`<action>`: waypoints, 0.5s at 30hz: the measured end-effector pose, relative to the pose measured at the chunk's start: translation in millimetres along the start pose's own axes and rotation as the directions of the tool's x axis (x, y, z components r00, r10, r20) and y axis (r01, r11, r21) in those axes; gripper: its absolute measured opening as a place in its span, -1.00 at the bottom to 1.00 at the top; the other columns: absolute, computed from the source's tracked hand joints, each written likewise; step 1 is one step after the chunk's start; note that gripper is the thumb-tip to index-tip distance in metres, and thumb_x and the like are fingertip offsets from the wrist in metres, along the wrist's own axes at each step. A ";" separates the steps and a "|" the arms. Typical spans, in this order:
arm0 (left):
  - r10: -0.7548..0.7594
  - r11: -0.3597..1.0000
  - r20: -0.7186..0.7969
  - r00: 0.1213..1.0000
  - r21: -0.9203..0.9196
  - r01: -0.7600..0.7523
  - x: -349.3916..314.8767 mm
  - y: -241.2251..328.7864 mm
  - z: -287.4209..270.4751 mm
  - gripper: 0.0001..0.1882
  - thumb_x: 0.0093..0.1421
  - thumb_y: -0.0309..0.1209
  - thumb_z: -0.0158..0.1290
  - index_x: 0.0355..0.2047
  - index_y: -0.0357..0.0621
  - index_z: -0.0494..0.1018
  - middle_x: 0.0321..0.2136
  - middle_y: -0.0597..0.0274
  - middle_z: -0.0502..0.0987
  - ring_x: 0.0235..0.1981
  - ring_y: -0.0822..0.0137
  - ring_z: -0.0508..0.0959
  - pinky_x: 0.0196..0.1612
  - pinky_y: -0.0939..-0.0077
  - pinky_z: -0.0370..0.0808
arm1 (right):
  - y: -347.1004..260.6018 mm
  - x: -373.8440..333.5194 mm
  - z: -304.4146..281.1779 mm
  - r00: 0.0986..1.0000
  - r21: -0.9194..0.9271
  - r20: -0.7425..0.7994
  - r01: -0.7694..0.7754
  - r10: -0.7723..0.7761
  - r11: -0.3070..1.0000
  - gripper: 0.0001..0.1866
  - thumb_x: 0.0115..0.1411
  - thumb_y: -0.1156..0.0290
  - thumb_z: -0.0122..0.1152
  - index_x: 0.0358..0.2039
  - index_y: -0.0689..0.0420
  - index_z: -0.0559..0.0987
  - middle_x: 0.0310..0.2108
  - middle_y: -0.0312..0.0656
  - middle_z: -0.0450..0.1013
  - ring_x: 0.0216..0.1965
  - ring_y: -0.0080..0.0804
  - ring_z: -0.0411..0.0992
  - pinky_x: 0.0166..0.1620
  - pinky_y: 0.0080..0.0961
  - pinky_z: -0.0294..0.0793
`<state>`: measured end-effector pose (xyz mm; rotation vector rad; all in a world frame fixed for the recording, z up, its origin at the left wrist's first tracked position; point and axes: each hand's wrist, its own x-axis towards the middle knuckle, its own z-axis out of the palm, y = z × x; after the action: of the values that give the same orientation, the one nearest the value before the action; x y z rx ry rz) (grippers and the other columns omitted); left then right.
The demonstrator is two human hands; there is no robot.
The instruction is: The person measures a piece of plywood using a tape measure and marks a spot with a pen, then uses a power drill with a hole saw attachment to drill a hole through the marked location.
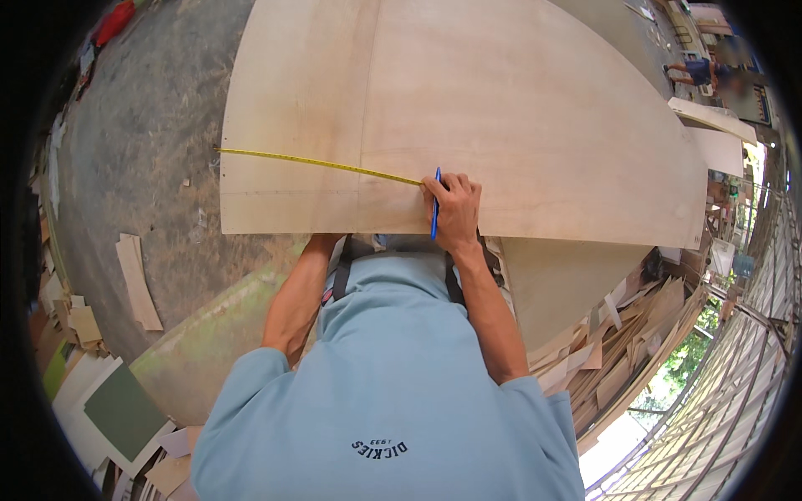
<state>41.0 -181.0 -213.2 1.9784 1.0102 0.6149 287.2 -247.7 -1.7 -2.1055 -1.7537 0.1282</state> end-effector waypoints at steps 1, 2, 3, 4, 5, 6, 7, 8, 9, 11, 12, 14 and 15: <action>-0.009 1.000 -0.031 0.999 0.015 0.010 -3.7 0.4 5.3 -0.51 0.31 -0.21 0.21 0.20 -0.12 0.52 0.14 -0.03 0.59 0.18 0.02 0.54 0.31 0.09 0.44 | 1.6 -0.2 -3.5 0.999 -0.010 0.031 0.029 -0.028 1.000 -0.90 0.26 0.38 0.33 -0.20 -0.04 0.68 -0.29 -0.27 0.54 -0.16 -0.24 0.46 -0.02 -0.20 0.29; -0.015 0.999 -0.066 0.998 0.032 0.017 -6.8 0.5 10.5 -0.51 0.32 -0.21 0.21 0.20 -0.12 0.52 0.14 -0.04 0.59 0.18 0.01 0.54 0.31 0.08 0.43 | 3.8 -4.5 -5.2 0.998 0.004 0.061 0.029 -0.029 1.000 -0.89 0.25 0.39 0.33 -0.20 -0.04 0.68 -0.29 -0.27 0.53 -0.16 -0.24 0.46 -0.02 -0.20 0.29; -0.016 0.999 -0.099 0.995 0.047 0.021 -7.8 2.8 14.2 -0.51 0.32 -0.21 0.20 0.20 -0.12 0.53 0.14 -0.04 0.59 0.18 0.00 0.53 0.31 0.08 0.43 | 7.3 -4.4 -8.1 0.996 0.015 0.081 0.034 -0.036 0.999 -0.88 0.24 0.40 0.33 -0.20 -0.04 0.67 -0.29 -0.27 0.53 -0.16 -0.24 0.46 -0.02 -0.20 0.29; -0.017 0.998 -0.122 0.992 0.057 0.024 -6.5 3.7 17.2 -0.51 0.32 -0.21 0.20 0.20 -0.13 0.53 0.14 -0.04 0.59 0.18 -0.01 0.53 0.31 0.08 0.43 | 11.0 -4.9 -10.4 0.994 0.026 0.102 0.039 -0.042 0.999 -0.87 0.22 0.41 0.33 -0.20 -0.04 0.67 -0.30 -0.27 0.52 -0.16 -0.24 0.46 -0.02 -0.20 0.29; -0.021 0.998 -0.133 0.991 0.058 0.029 -7.6 5.0 19.5 -0.51 0.32 -0.21 0.20 0.20 -0.13 0.53 0.14 -0.05 0.59 0.18 -0.01 0.53 0.31 0.08 0.43 | 15.0 -5.7 -12.3 0.993 0.037 0.108 0.042 -0.045 0.998 -0.87 0.22 0.41 0.32 -0.20 -0.05 0.67 -0.30 -0.27 0.52 -0.16 -0.24 0.46 -0.02 -0.20 0.29; -0.020 0.998 -0.138 0.990 0.063 0.029 -7.7 5.9 19.3 -0.51 0.32 -0.21 0.20 0.20 -0.13 0.53 0.14 -0.05 0.59 0.19 -0.01 0.53 0.31 0.07 0.43 | 17.6 -6.8 -12.9 0.993 0.051 0.113 0.042 -0.047 0.998 -0.86 0.21 0.41 0.32 -0.20 -0.06 0.67 -0.30 -0.26 0.51 -0.15 -0.24 0.46 -0.02 -0.20 0.29; -0.022 0.997 -0.139 0.990 0.064 0.031 -7.6 6.9 19.1 -0.51 0.32 -0.21 0.20 0.20 -0.13 0.53 0.14 -0.05 0.59 0.19 -0.01 0.53 0.31 0.07 0.43 | 19.4 -8.2 -13.4 0.992 0.064 0.116 0.041 -0.048 0.997 -0.86 0.21 0.41 0.32 -0.20 -0.06 0.67 -0.30 -0.26 0.51 -0.15 -0.24 0.45 -0.02 -0.20 0.29; -0.022 0.997 -0.141 0.990 0.070 0.032 -7.7 7.6 18.4 -0.51 0.32 -0.21 0.20 0.20 -0.13 0.53 0.14 -0.05 0.59 0.19 -0.01 0.53 0.31 0.07 0.43 | 20.8 -9.8 -13.9 0.989 0.064 0.138 0.041 -0.049 0.997 -0.86 0.20 0.41 0.32 -0.21 -0.07 0.67 -0.31 -0.27 0.50 -0.15 -0.24 0.45 -0.02 -0.20 0.29; -0.025 0.997 -0.143 0.989 0.073 0.035 -7.4 7.8 17.5 -0.51 0.32 -0.21 0.20 0.20 -0.13 0.53 0.14 -0.05 0.59 0.19 -0.02 0.53 0.31 0.07 0.43 | 22.1 -9.5 -14.9 0.986 0.062 0.157 0.043 -0.053 0.997 -0.86 0.20 0.41 0.32 -0.21 -0.07 0.67 -0.31 -0.27 0.50 -0.14 -0.24 0.45 -0.02 -0.19 0.29; -0.020 0.996 -0.144 0.989 0.084 0.033 -5.7 7.6 15.0 -0.51 0.32 -0.21 0.20 0.20 -0.13 0.53 0.14 -0.05 0.59 0.19 -0.02 0.53 0.31 0.07 0.43 | 22.4 -10.8 -16.1 0.983 0.065 0.176 0.041 -0.052 0.997 -0.87 0.20 0.40 0.31 -0.22 -0.08 0.68 -0.32 -0.27 0.49 -0.14 -0.24 0.45 -0.02 -0.19 0.29; -0.024 0.996 -0.144 0.989 0.082 0.036 -6.2 7.6 15.3 -0.51 0.32 -0.21 0.20 0.20 -0.13 0.53 0.14 -0.06 0.58 0.19 -0.02 0.53 0.32 0.07 0.43 | 22.0 -11.1 -16.4 0.982 0.067 0.181 0.038 -0.050 0.997 -0.87 0.20 0.39 0.31 -0.23 -0.08 0.68 -0.32 -0.27 0.49 -0.14 -0.25 0.45 -0.02 -0.19 0.29; -0.027 0.996 -0.141 0.990 0.082 0.039 -6.0 6.6 14.9 -0.51 0.32 -0.21 0.19 0.20 -0.13 0.53 0.15 -0.06 0.58 0.20 -0.02 0.52 0.32 0.06 0.43 | 20.2 -10.1 -17.0 0.982 0.055 0.182 0.046 -0.056 0.997 -0.87 0.21 0.39 0.29 -0.23 -0.08 0.68 -0.32 -0.27 0.49 -0.13 -0.25 0.45 -0.02 -0.19 0.29; -0.027 0.996 -0.141 0.990 0.084 0.039 -5.4 7.7 15.5 -0.51 0.32 -0.20 0.19 0.20 -0.13 0.53 0.15 -0.06 0.58 0.20 -0.03 0.52 0.32 0.06 0.42 | 18.1 -9.0 -18.6 0.983 0.041 0.174 0.059 -0.065 0.997 -0.87 0.21 0.39 0.28 -0.23 -0.08 0.68 -0.31 -0.27 0.49 -0.13 -0.25 0.45 -0.02 -0.19 0.30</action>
<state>52.2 -195.0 -215.6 2.0116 1.1699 0.7099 308.0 -263.3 7.3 -2.0666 -1.8997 0.3336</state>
